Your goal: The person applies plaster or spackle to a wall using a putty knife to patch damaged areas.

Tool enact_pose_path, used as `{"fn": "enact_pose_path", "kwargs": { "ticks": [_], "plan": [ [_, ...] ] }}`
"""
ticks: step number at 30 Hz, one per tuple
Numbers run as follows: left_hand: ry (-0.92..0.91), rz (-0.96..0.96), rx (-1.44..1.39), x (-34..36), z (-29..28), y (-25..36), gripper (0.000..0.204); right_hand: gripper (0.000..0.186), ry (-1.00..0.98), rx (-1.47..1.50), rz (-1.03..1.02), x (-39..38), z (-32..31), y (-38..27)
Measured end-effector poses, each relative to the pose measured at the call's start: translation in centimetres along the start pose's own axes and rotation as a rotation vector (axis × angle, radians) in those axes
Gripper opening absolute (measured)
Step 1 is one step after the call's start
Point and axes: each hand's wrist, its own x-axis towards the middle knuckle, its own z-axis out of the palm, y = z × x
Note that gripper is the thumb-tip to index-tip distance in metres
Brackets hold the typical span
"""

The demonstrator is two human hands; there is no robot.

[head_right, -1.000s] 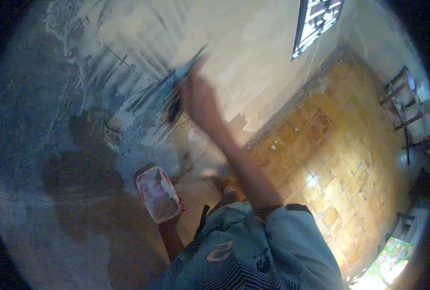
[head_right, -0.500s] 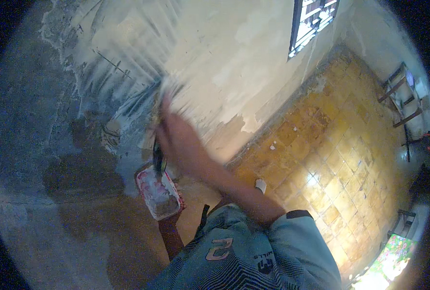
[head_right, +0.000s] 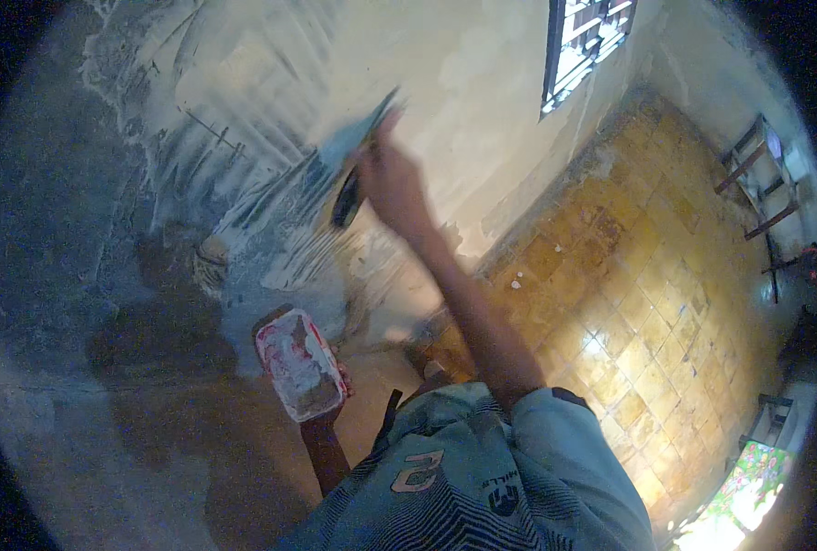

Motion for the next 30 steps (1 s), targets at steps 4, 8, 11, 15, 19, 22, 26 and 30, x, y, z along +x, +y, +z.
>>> {"fn": "enact_pose_path", "kwargs": {
  "ticks": [4,8,11,15,19,22,26,30],
  "plan": [
    [-0.142,-0.068,0.058,0.2,0.0,0.4,0.092,0.078,-0.205,0.227,-0.204,-10.7,5.7,-5.5],
    [0.227,0.13,0.151,-0.7,0.2,-0.4,0.106,0.072,-0.107,0.164,0.157,-1.9,-1.2,-4.1],
    [0.34,0.165,0.07,0.2,1.4,-1.2,0.1,0.067,-0.055,0.12,-0.008,-3.2,1.9,-1.1],
    [0.109,0.165,-0.363,-0.8,1.2,-1.0,0.087,0.07,-0.514,0.272,-0.016,-12.3,3.2,-4.3],
    [-0.177,0.007,-0.009,1.9,4.4,-1.9,0.082,0.062,-0.872,0.397,0.314,-10.3,-5.6,-1.3],
    [0.153,0.222,0.224,4.1,1.9,-2.1,0.076,0.058,-0.944,0.292,0.038,-10.0,-8.8,-1.6],
    [-0.16,0.18,0.345,6.5,9.8,-5.8,0.062,0.074,-1.046,-0.099,-0.228,-11.3,-10.0,-4.8],
    [-0.094,0.181,0.262,7.0,10.0,-7.5,0.061,0.079,-0.982,-0.449,-0.334,-12.2,-11.3,-4.0]
  ]
}}
